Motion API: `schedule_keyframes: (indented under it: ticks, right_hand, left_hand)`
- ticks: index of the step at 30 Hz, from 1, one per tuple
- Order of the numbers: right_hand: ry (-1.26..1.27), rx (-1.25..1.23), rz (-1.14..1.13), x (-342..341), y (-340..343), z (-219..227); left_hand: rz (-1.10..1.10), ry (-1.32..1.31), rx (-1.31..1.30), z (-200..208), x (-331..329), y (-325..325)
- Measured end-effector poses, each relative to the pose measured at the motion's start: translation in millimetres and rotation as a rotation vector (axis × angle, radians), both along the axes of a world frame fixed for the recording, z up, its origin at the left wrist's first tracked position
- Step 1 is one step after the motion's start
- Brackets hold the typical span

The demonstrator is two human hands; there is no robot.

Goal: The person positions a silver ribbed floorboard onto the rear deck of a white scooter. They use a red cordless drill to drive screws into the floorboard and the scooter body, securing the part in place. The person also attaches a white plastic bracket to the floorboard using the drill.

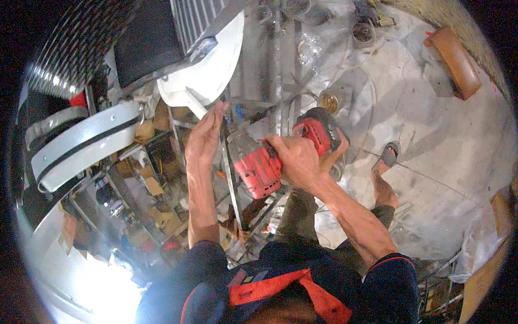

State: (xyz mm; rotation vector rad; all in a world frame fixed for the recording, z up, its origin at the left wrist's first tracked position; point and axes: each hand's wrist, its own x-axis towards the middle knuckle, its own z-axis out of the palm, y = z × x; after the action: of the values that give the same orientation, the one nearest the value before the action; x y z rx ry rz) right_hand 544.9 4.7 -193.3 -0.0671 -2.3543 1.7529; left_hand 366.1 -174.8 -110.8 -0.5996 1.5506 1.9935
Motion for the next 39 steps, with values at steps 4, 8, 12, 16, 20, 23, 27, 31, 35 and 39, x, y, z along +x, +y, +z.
schedule_keyframes:
  ticks: [4,8,12,16,20,23,27,31,35,39]
  right_hand:
    - [0.054,-0.024,0.071,-0.4,-6.0,25.7]
    - [0.037,0.014,0.062,-7.4,-12.8,43.0]
    - [0.006,0.033,0.065,-16.9,-19.6,48.5]
    - [0.018,0.025,0.090,-25.9,-26.3,47.3]
    - [-0.018,0.060,0.109,-34.4,-31.9,47.3]
    - [-0.057,0.079,0.115,-41.2,-34.9,48.8]
    - [-0.062,0.027,0.102,-50.0,-38.8,51.7]
    - [-0.047,0.038,0.107,-59.0,-40.7,50.2]
    - [-0.046,0.073,0.095,-67.0,-47.6,46.3]
    - [-0.037,0.119,0.073,-78.3,-61.1,43.7]
  left_hand:
    - [0.228,-0.140,0.240,7.5,-15.4,-2.6]
    - [-0.021,-0.049,0.115,25.7,-15.3,3.2]
    - [0.082,-0.095,-0.194,37.5,-18.0,3.6]
    - [-0.003,-0.097,-0.187,40.9,-27.2,-5.3]
    - [-0.102,-0.109,-0.175,41.7,-34.1,-13.9]
    - [-0.018,-0.131,-0.071,36.8,-36.8,-17.8]
    - [0.036,-0.141,0.028,24.7,-42.6,-23.3]
    - [-0.004,-0.086,0.053,23.9,-49.5,-26.9]
    - [-0.087,0.015,-0.079,35.4,-55.1,-21.0]
    - [-0.178,0.196,-0.324,43.5,-63.0,-12.6]
